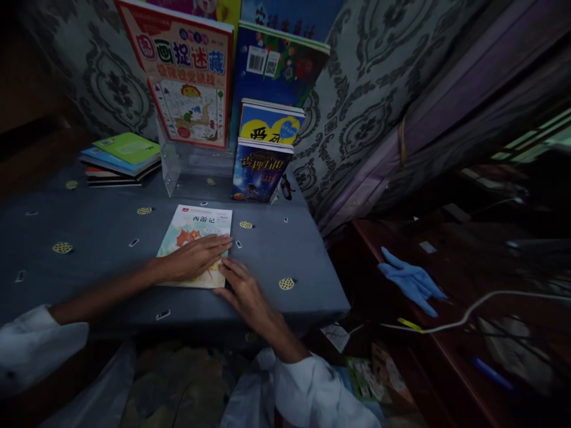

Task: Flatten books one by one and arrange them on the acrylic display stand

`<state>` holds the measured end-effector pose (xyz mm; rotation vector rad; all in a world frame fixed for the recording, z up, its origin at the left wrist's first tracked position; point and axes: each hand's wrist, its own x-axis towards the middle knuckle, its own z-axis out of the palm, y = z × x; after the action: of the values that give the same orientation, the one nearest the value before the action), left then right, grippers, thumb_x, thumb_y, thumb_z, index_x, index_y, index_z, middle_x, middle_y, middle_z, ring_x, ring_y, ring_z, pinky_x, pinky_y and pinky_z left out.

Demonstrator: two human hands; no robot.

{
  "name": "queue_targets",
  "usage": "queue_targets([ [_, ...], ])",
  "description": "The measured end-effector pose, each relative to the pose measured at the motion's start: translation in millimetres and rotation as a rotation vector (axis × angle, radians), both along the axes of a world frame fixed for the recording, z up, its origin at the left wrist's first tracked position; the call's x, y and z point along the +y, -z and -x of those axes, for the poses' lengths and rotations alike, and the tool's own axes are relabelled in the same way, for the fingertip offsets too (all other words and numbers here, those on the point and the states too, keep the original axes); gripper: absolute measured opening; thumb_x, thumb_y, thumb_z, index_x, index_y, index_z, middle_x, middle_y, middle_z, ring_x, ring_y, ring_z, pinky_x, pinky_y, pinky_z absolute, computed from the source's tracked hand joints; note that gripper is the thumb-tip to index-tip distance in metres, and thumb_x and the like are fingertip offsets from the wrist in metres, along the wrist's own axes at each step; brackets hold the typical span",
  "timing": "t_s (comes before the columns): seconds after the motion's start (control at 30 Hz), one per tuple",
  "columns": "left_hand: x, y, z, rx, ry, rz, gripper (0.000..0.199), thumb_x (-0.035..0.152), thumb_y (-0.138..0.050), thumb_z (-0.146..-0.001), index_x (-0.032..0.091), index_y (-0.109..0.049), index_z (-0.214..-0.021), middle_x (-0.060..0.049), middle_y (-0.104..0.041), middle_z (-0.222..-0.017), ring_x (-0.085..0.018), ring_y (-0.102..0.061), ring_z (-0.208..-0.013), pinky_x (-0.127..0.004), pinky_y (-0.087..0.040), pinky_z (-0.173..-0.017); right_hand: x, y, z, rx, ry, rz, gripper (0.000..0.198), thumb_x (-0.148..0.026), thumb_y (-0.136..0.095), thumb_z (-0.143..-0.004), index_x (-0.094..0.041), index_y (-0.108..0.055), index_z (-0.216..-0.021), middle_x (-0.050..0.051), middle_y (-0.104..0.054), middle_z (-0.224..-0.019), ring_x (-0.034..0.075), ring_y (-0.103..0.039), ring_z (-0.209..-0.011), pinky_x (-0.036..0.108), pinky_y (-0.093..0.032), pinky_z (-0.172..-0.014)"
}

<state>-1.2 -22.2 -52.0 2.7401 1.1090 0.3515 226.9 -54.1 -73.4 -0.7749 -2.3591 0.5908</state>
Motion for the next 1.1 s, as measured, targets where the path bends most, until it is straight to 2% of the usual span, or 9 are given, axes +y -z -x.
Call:
queue_targets([
  [0.13, 14.3, -3.8, -0.8, -0.007, -0.068, 0.038, 0.046, 0.021, -0.030, -0.102, 0.010, -0.045, -0.144, -0.014, -0.043, -0.155, -0.020, -0.034, -0.148, -0.039, -0.027, -0.122, 19.0, -4.2, 1.3, 0.003, 0.004, 0.025, 0.039, -0.026, -0.068, -0.092, -0.022, -0.066, -0.130, 0.014, -0.065, -0.135, 0.027, -0.059, -0.129, 0.047, -0.050, -0.109],
  [0.3, 21.8, -5.5, 0.6, -0.036, -0.082, 0.046, 0.045, 0.024, -0.030, -0.103, 0.013, -0.047, -0.144, -0.012, -0.045, -0.154, -0.020, -0.037, -0.146, -0.042, -0.030, -0.121, 30.2, -2.4, 3.3, 0.038, 0.019, 0.006, 0.033, -0.026, -0.068, -0.092, -0.021, -0.070, -0.124, 0.014, -0.067, -0.131, 0.027, -0.063, -0.124, 0.048, -0.053, -0.106],
  [0.57, -2.5, -9.3, -1.5, -0.071, -0.028, 0.023, 0.045, 0.026, -0.029, -0.104, 0.015, -0.048, -0.144, -0.011, -0.048, -0.152, -0.018, -0.040, -0.145, -0.038, -0.031, -0.121, 14.6, -7.9, 7.7, 0.053, 0.098, -0.136, 0.018, -0.026, -0.059, -0.097, -0.022, -0.075, -0.104, 0.009, -0.075, -0.098, 0.022, -0.070, -0.092, 0.039, -0.062, -0.084],
  [0.77, -26.0, -8.3, -5.5, -0.095, 0.019, 0.046, 0.044, 0.024, -0.030, -0.105, 0.016, -0.047, -0.144, -0.011, -0.048, -0.152, -0.018, -0.040, -0.145, -0.038, -0.031, -0.121, 5.7, -12.0, 10.3, -0.050, 0.135, -0.258, 0.025, -0.025, -0.051, -0.101, -0.021, -0.073, -0.091, 0.007, -0.069, -0.082, 0.021, -0.066, -0.080, 0.036, -0.060, -0.079],
  [0.93, -44.8, -7.7, -7.0, -0.072, -0.008, 0.053, 0.046, 0.025, -0.030, -0.105, 0.016, -0.041, -0.149, -0.010, -0.046, -0.154, -0.019, -0.039, -0.145, -0.039, -0.031, -0.122, -2.8, -14.8, 7.4, -0.064, 0.131, -0.279, 0.027, -0.021, -0.045, -0.103, -0.019, -0.071, -0.094, 0.008, -0.070, -0.086, 0.021, -0.067, -0.082, 0.035, -0.060, -0.077],
  [1.1, -56.0, 1.1, -10.9, -0.009, -0.047, -0.031, 0.047, 0.024, -0.031, -0.105, 0.012, -0.038, -0.150, -0.013, -0.042, -0.156, -0.020, -0.035, -0.147, -0.038, -0.028, -0.123, -8.4, -16.4, 1.8, -0.028, 0.086, -0.249, 0.026, -0.017, -0.046, -0.101, -0.022, -0.069, -0.113, 0.009, -0.072, -0.098, 0.023, -0.069, -0.092, 0.038, -0.061, -0.082],
])
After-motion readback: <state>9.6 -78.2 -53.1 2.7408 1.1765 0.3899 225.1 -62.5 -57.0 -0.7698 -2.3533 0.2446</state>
